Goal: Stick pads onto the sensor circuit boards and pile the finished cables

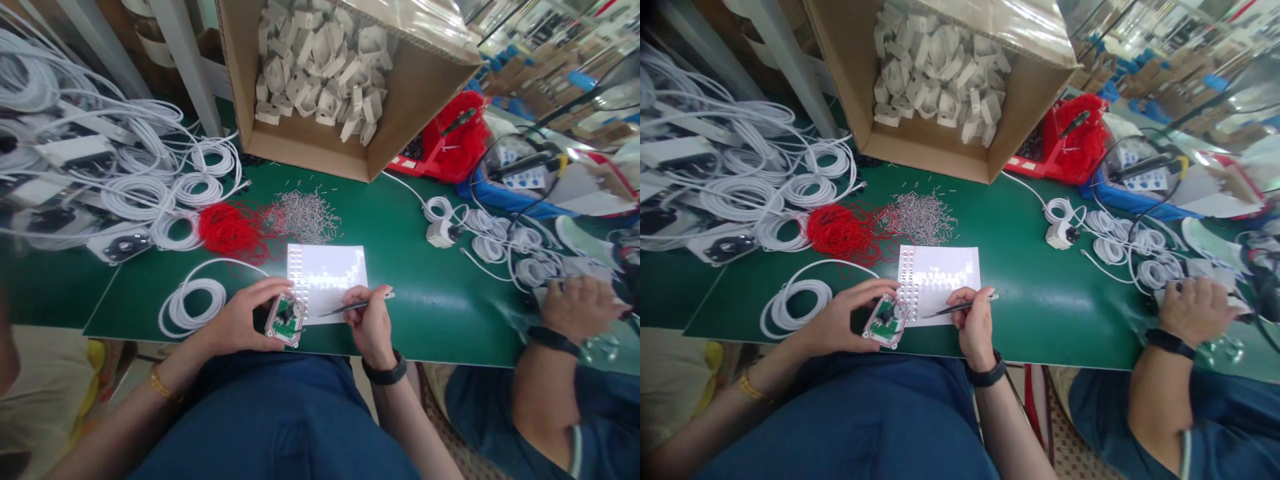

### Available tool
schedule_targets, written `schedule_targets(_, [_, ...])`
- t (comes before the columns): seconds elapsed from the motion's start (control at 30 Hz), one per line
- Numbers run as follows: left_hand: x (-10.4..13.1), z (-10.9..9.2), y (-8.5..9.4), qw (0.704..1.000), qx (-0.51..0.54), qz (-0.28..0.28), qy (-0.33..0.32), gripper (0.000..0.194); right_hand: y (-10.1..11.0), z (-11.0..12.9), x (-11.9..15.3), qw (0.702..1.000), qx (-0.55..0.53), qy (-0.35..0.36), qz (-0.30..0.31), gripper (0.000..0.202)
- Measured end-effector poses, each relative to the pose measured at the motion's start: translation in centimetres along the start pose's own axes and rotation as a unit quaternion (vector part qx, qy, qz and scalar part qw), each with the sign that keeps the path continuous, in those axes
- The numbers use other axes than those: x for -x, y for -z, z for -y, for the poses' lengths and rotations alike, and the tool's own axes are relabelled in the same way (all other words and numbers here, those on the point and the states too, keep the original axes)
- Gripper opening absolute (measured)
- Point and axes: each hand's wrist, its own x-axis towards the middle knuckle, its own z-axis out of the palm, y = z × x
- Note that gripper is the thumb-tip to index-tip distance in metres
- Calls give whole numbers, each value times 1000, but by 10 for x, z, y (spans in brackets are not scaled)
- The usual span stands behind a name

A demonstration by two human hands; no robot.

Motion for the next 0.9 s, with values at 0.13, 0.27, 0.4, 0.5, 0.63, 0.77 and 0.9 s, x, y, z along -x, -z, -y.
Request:
schedule_targets(0.13, [-5,-5,5,990,-101,95,-2,73,-16,-17,2,997,-63,-45,9,55])
schedule_targets(0.27, [-10,-11,2,988,-126,83,21,71,-30,-26,-6,1000,18,20,-8,27])
schedule_targets(0.4, [-13,-15,2,987,-133,84,40,71,-33,-32,-6,996,63,37,-52,20])
schedule_targets(0.5, [-14,-17,2,984,-141,92,54,70,-32,-32,-5,996,64,43,-40,22])
schedule_targets(0.63, [-14,-16,2,983,-145,99,56,76,-29,-29,-6,997,64,40,-3,23])
schedule_targets(0.77, [-14,-14,2,986,-134,89,42,74,-27,-29,-7,997,59,37,15,22])
schedule_targets(0.9, [-12,-12,1,988,-125,79,39,73,-26,-29,-6,997,64,44,25,22])
